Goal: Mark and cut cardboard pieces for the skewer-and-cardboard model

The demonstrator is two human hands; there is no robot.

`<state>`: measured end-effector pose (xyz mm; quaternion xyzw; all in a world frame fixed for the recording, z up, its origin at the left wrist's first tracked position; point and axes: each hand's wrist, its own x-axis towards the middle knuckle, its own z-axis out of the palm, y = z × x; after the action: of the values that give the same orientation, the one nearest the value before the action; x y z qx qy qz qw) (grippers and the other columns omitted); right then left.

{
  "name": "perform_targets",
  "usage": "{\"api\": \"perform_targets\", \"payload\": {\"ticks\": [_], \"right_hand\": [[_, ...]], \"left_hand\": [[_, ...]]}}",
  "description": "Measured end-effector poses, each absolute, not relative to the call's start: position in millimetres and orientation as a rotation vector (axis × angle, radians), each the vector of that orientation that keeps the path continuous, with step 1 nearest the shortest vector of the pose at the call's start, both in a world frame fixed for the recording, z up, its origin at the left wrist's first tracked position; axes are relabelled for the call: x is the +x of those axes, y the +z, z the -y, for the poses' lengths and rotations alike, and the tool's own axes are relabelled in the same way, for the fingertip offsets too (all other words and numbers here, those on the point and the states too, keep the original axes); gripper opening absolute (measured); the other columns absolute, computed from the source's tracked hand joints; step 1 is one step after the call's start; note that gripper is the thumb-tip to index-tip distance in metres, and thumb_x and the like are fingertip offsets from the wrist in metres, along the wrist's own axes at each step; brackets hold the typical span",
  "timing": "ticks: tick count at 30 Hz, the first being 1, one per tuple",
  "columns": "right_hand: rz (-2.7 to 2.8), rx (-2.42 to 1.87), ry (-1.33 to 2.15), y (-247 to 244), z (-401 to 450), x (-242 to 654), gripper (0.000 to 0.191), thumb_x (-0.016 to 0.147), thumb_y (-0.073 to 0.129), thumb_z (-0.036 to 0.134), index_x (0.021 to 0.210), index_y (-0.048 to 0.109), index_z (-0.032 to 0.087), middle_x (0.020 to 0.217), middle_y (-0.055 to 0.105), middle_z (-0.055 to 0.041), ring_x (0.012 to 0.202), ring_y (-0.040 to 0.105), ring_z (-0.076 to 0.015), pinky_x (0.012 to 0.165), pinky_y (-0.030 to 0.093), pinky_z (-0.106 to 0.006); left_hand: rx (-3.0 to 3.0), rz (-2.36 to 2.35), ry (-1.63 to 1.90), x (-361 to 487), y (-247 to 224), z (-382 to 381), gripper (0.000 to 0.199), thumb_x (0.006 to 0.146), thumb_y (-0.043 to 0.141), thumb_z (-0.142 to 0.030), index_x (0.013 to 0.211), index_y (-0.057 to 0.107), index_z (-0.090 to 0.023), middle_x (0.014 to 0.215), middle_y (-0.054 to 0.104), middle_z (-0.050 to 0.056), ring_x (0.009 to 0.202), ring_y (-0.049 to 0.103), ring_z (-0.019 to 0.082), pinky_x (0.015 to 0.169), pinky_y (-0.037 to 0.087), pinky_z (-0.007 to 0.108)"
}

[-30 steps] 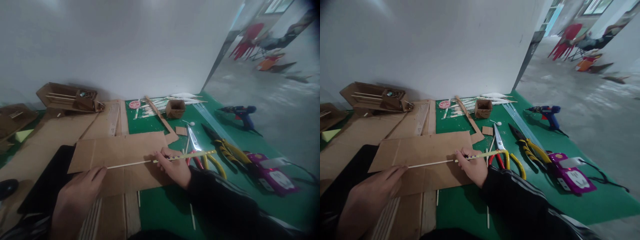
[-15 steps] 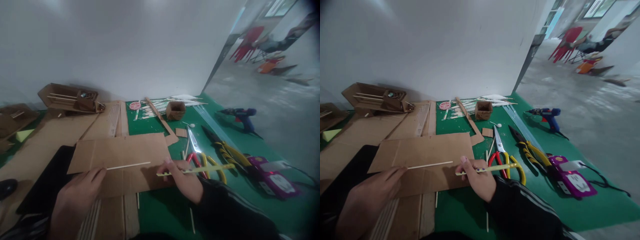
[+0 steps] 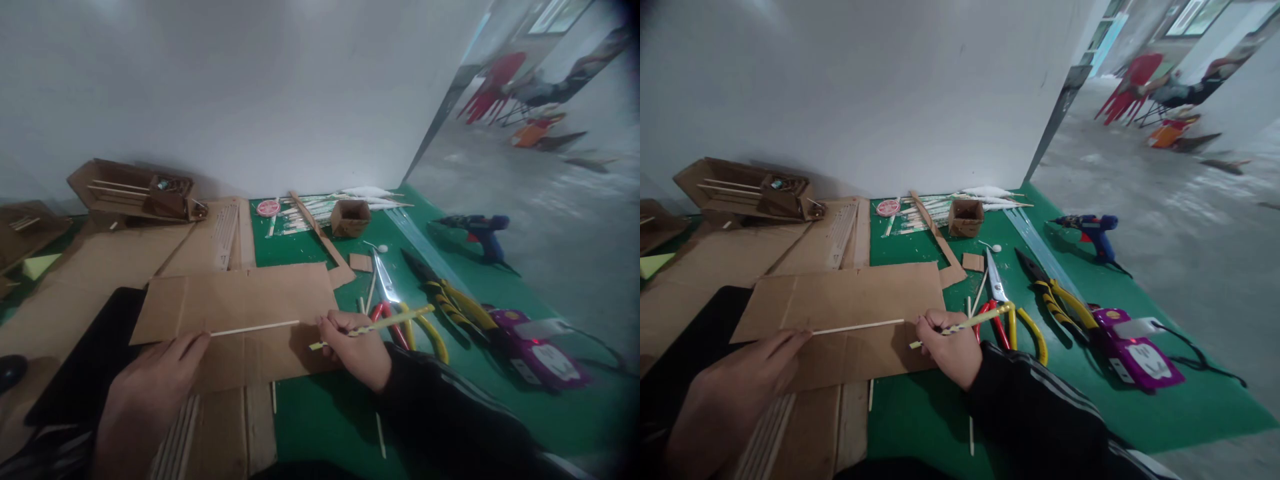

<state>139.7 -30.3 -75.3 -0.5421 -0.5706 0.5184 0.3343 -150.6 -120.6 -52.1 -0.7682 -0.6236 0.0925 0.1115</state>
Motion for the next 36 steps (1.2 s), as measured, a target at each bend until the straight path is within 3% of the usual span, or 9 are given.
{"api": "perform_targets", "payload": {"ticks": [11,28,36], "right_hand": [[1.554,-1.378,1.339,-77,30,142,0.042,0.084,0.055,0.045,0.051,0.046,0.022,0.043,0.055,0.0015,0.035,0.046,-0.0086,0.034,0.033,-0.018],[1.666,-1.286,1.341,-74,33,143,0.042,0.083,0.055,0.035,0.046,0.040,0.023,0.041,0.050,0.0025,0.039,0.046,-0.0099,0.041,0.035,-0.021],[1.578,-1.297,1.392,-75,32,145,0.045,0.083,0.057,0.044,0.046,0.044,0.022,0.038,0.048,0.0037,0.036,0.045,-0.0095,0.039,0.034,-0.021]], "left_hand": [[-2.226,1.819,0.336,-147,-48,120,0.046,0.094,0.037,-0.003,0.121,0.070,-0.021,0.117,0.072,0.008,0.090,0.070,0.022,0.078,0.055,0.034],[-2.240,1.921,0.419,-145,-43,119,0.049,0.094,0.036,-0.003,0.125,0.068,-0.022,0.121,0.071,0.008,0.093,0.070,0.022,0.081,0.054,0.035],[-2.239,1.944,0.408,-140,-40,116,0.049,0.094,0.034,-0.002,0.123,0.070,-0.021,0.121,0.071,0.009,0.097,0.070,0.024,0.082,0.057,0.038]]}}
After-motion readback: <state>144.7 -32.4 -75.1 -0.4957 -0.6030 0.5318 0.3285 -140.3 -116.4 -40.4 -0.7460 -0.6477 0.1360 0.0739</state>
